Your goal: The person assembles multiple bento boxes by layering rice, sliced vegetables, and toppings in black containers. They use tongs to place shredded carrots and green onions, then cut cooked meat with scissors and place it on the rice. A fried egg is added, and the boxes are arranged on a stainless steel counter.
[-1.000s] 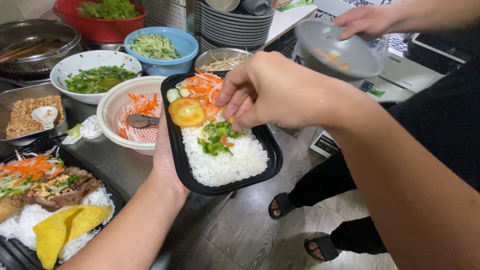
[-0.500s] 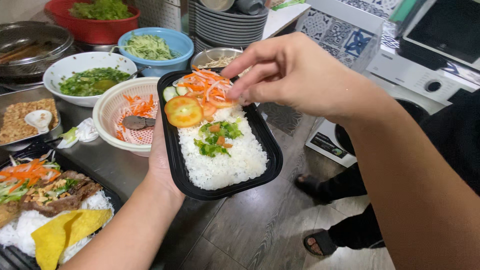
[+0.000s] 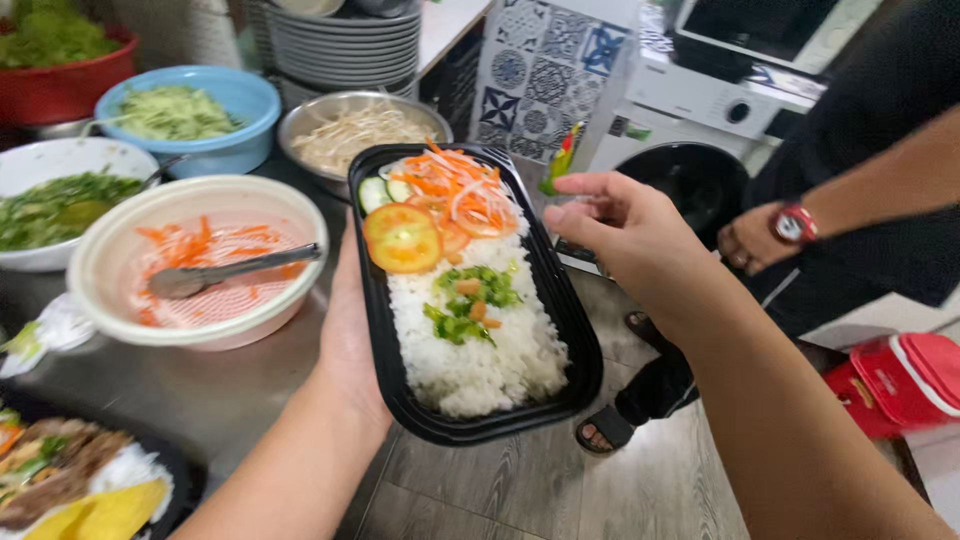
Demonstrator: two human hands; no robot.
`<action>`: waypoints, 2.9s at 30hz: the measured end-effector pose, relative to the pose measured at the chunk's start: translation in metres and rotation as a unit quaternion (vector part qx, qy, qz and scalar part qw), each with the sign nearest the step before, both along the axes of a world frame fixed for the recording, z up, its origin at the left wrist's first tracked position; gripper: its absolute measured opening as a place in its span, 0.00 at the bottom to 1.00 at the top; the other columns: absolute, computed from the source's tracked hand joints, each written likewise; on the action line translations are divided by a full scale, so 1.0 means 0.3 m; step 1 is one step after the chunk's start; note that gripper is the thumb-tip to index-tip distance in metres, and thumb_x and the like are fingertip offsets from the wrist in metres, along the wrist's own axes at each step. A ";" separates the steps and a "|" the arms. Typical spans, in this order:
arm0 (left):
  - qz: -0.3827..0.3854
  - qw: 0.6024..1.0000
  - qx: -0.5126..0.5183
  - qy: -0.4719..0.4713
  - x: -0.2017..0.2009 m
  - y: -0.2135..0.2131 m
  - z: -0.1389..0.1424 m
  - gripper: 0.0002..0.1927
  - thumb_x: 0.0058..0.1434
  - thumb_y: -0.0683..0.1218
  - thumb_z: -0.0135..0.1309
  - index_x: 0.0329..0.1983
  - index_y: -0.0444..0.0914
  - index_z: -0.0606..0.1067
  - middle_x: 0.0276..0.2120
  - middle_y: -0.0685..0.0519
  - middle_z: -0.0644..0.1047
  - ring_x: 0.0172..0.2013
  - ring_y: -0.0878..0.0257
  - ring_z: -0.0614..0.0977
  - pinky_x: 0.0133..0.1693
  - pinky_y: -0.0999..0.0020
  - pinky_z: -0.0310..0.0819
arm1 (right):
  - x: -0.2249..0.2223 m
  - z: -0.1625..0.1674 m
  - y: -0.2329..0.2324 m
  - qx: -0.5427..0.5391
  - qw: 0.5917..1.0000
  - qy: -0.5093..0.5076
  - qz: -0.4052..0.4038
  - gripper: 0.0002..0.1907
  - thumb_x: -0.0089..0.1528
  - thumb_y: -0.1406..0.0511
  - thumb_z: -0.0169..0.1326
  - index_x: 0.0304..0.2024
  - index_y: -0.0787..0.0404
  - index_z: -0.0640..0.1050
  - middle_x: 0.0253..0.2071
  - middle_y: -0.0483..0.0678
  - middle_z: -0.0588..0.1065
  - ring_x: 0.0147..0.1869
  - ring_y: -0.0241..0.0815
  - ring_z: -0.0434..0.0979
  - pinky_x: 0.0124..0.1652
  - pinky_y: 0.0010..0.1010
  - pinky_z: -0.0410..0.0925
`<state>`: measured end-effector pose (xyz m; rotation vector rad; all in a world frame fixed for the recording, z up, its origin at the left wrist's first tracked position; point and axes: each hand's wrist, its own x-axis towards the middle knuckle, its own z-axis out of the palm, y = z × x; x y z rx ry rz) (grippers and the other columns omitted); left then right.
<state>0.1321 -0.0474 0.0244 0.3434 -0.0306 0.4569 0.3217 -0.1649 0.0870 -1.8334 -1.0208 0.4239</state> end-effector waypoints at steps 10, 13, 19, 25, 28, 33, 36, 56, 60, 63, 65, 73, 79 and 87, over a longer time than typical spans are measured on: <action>-0.221 0.974 -0.039 0.016 0.351 -0.463 0.014 0.38 0.65 0.71 0.44 0.64 0.39 0.72 0.58 0.45 0.77 0.52 0.50 0.80 0.55 0.53 0.74 | 0.253 -0.054 -0.586 -0.019 0.975 0.110 -0.193 0.21 0.62 0.55 0.56 0.55 0.53 0.79 0.39 0.38 0.80 0.40 0.29 0.74 0.35 0.25 0.64; -0.326 0.942 -0.068 -0.028 0.505 -0.705 0.016 0.38 0.67 0.71 0.44 0.65 0.38 0.72 0.58 0.45 0.77 0.53 0.49 0.80 0.57 0.52 0.74 | 0.317 -0.068 -0.884 -0.022 0.959 0.137 -0.245 0.21 0.64 0.53 0.53 0.52 0.58 0.82 0.39 0.39 0.79 0.39 0.30 0.73 0.37 0.26 0.64; -0.445 0.893 -0.057 -0.029 0.813 -1.234 0.033 0.37 0.64 0.70 0.44 0.63 0.39 0.73 0.57 0.45 0.78 0.52 0.48 0.80 0.56 0.50 0.75 | 0.437 -0.028 -1.470 0.039 0.933 0.149 -0.324 0.23 0.67 0.52 0.47 0.49 0.61 0.83 0.42 0.43 0.83 0.42 0.31 0.78 0.45 0.25 0.70; -0.548 0.831 -0.086 -0.038 1.096 -1.701 0.045 0.35 0.70 0.68 0.45 0.66 0.38 0.72 0.60 0.44 0.76 0.54 0.47 0.79 0.57 0.50 0.74 | 0.551 0.021 -1.978 0.072 0.832 0.219 -0.505 0.24 0.66 0.50 0.47 0.52 0.58 0.81 0.41 0.42 0.80 0.37 0.33 0.74 0.37 0.29 0.68; -0.587 0.807 -0.062 -0.021 1.233 -1.895 0.010 0.35 0.67 0.67 0.44 0.65 0.39 0.72 0.59 0.44 0.77 0.55 0.46 0.79 0.57 0.48 0.74 | 0.601 0.005 -2.188 0.153 0.807 0.244 -0.515 0.21 0.66 0.53 0.48 0.52 0.58 0.80 0.40 0.41 0.77 0.36 0.34 0.75 0.33 0.27 0.70; -0.581 0.814 0.016 -0.005 1.541 -2.158 -0.045 0.34 0.68 0.66 0.42 0.66 0.39 0.71 0.60 0.44 0.76 0.55 0.46 0.79 0.58 0.47 0.74 | 0.739 -0.068 -2.468 0.185 0.763 0.247 -0.568 0.18 0.67 0.56 0.49 0.51 0.59 0.79 0.39 0.41 0.75 0.36 0.33 0.75 0.33 0.25 0.71; -0.598 0.801 0.030 -0.005 1.798 -2.264 -0.085 0.34 0.68 0.66 0.42 0.66 0.39 0.71 0.60 0.44 0.76 0.55 0.47 0.79 0.57 0.48 0.74 | 0.927 -0.114 -2.559 0.181 0.760 0.251 -0.572 0.18 0.68 0.57 0.48 0.51 0.60 0.79 0.39 0.40 0.77 0.37 0.31 0.76 0.34 0.24 0.72; -0.618 0.781 0.089 -0.012 3.426 -3.223 -0.054 0.34 0.69 0.66 0.43 0.68 0.40 0.70 0.61 0.46 0.77 0.54 0.50 0.80 0.55 0.52 0.77 | 2.498 -0.146 -3.508 0.144 0.790 0.161 -0.574 0.11 0.67 0.65 0.50 0.41 0.65 0.79 0.32 0.44 0.79 0.33 0.34 0.77 0.38 0.27 0.71; -0.599 0.797 0.076 0.008 3.701 -3.383 -0.062 0.34 0.69 0.66 0.43 0.69 0.40 0.70 0.62 0.47 0.77 0.55 0.51 0.81 0.56 0.54 0.77 | 2.810 -0.170 -3.685 0.136 0.789 0.165 -0.577 0.10 0.65 0.65 0.50 0.39 0.64 0.80 0.32 0.42 0.79 0.34 0.31 0.76 0.38 0.27 0.72; -0.595 0.793 0.109 0.071 3.927 -3.523 -0.063 0.37 0.64 0.70 0.41 0.64 0.40 0.72 0.58 0.46 0.79 0.50 0.49 0.82 0.52 0.52 0.78 | 3.016 -0.170 -3.804 0.119 0.794 0.159 -0.574 0.10 0.66 0.66 0.50 0.37 0.65 0.80 0.32 0.43 0.78 0.35 0.31 0.76 0.39 0.27 0.72; -0.632 0.768 0.085 0.054 4.043 -3.535 -0.081 0.38 0.64 0.72 0.41 0.64 0.40 0.72 0.58 0.46 0.78 0.50 0.49 0.82 0.52 0.51 0.78 | 3.137 -0.197 -3.825 0.117 0.795 0.154 -0.575 0.10 0.66 0.66 0.50 0.37 0.66 0.80 0.32 0.44 0.78 0.34 0.33 0.76 0.38 0.28 0.72; -0.565 0.756 0.270 0.190 4.574 -3.698 -0.212 0.31 0.71 0.62 0.33 0.61 0.38 0.74 0.58 0.44 0.79 0.52 0.53 0.83 0.53 0.55 0.78 | 3.557 -0.385 -4.014 0.125 0.748 0.161 -0.632 0.10 0.65 0.67 0.50 0.40 0.63 0.81 0.33 0.45 0.79 0.34 0.35 0.76 0.36 0.29 0.71; -0.548 0.730 0.329 0.242 4.893 -3.800 -0.259 0.22 0.75 0.48 0.33 0.61 0.33 0.72 0.53 0.42 0.79 0.51 0.52 0.82 0.56 0.54 0.76 | 3.790 -0.469 -4.109 0.139 0.722 0.195 -0.649 0.10 0.66 0.67 0.49 0.41 0.65 0.80 0.33 0.46 0.79 0.33 0.35 0.76 0.36 0.30 0.72; -0.540 0.731 0.395 0.134 5.084 -3.780 -0.311 0.24 0.71 0.42 0.40 0.69 0.32 0.62 0.63 0.48 0.71 0.60 0.61 0.74 0.66 0.59 0.63 | 3.869 -0.569 -4.204 0.055 0.700 0.227 -0.675 0.10 0.67 0.65 0.51 0.43 0.65 0.81 0.32 0.46 0.76 0.32 0.35 0.74 0.32 0.28 0.70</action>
